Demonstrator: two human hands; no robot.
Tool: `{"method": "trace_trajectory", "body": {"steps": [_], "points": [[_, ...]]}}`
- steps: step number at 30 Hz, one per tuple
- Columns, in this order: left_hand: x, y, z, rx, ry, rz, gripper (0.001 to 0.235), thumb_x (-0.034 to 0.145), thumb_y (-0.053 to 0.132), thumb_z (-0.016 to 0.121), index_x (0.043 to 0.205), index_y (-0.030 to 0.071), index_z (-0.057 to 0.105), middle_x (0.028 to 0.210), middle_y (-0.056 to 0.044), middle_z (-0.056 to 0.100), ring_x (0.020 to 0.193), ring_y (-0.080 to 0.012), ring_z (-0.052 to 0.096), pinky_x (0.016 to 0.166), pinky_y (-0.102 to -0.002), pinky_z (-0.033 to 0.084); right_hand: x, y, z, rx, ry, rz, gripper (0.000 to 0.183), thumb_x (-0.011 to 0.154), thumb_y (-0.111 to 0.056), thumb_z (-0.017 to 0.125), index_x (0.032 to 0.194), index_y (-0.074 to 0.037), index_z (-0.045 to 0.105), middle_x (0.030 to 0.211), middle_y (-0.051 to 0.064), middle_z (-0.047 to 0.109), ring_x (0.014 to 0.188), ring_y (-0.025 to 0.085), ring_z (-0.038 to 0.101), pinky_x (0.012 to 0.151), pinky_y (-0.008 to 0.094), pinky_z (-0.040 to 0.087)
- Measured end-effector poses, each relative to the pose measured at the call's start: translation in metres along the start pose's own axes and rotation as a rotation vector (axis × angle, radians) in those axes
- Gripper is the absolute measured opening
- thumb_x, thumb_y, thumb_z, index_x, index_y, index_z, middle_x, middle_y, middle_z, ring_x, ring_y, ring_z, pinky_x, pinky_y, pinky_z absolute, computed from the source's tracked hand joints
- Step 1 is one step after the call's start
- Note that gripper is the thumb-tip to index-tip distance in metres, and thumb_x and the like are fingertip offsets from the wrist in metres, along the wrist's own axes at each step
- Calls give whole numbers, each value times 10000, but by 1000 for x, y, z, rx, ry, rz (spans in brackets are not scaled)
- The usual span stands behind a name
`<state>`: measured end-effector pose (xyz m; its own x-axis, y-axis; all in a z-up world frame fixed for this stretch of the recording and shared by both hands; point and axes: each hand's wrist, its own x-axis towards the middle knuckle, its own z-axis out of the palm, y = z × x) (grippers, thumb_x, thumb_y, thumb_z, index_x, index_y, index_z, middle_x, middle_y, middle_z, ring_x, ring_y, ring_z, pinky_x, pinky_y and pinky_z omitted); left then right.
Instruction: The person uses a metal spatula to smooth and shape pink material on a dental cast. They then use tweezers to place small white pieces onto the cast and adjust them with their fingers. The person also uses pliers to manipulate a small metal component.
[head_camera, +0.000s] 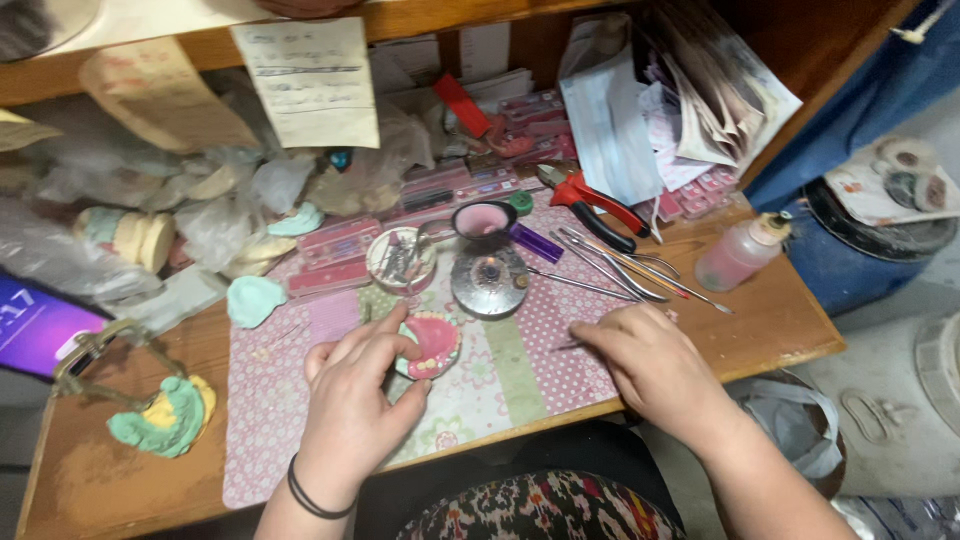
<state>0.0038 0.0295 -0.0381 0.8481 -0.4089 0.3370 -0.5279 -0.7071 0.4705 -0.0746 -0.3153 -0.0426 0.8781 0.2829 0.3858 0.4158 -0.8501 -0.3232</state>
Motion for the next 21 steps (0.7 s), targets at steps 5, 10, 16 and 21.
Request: {"method": "trace_trajectory", "body": {"steps": [5, 10, 16, 21], "points": [[2, -1, -4, -54, -28, 6, 271, 685, 270, 741, 935, 261, 636, 1533, -32, 622, 1278, -208, 647, 961, -413, 313, 18, -1, 4, -17, 104, -109, 212, 969, -207, 681, 1150, -168, 784, 960, -3, 752, 861, 269, 622, 769, 405, 497], [4, -2, -11, -87, -86, 18, 291, 710, 274, 771, 939, 226, 597, 1558, -52, 598, 1141, -187, 698, 942, -395, 339, 47, 30, -12, -273, 199, 171, 106, 922, -279, 783, 894, -183, 819, 908, 39, 782, 879, 284, 687, 813, 436, 523], [4, 1, -19, -152, -132, 8, 379, 671, 244, 746, 1006, 242, 569, 1597, -116, 546, 1325, -215, 608, 957, -396, 291, 115, 40, -30, -462, -91, 463, 206, 973, -223, 602, 1102, -150, 744, 997, 152, 766, 908, 453, 705, 742, 570, 554], [2, 1, -23, -258, 45, -16, 326, 702, 274, 766, 979, 231, 601, 1501, -46, 658, 1264, -219, 656, 1056, -447, 290, 127, 24, -38, -427, -481, 645, 106, 871, -331, 646, 885, -291, 743, 911, 29, 788, 938, 329, 715, 787, 472, 524]]}}
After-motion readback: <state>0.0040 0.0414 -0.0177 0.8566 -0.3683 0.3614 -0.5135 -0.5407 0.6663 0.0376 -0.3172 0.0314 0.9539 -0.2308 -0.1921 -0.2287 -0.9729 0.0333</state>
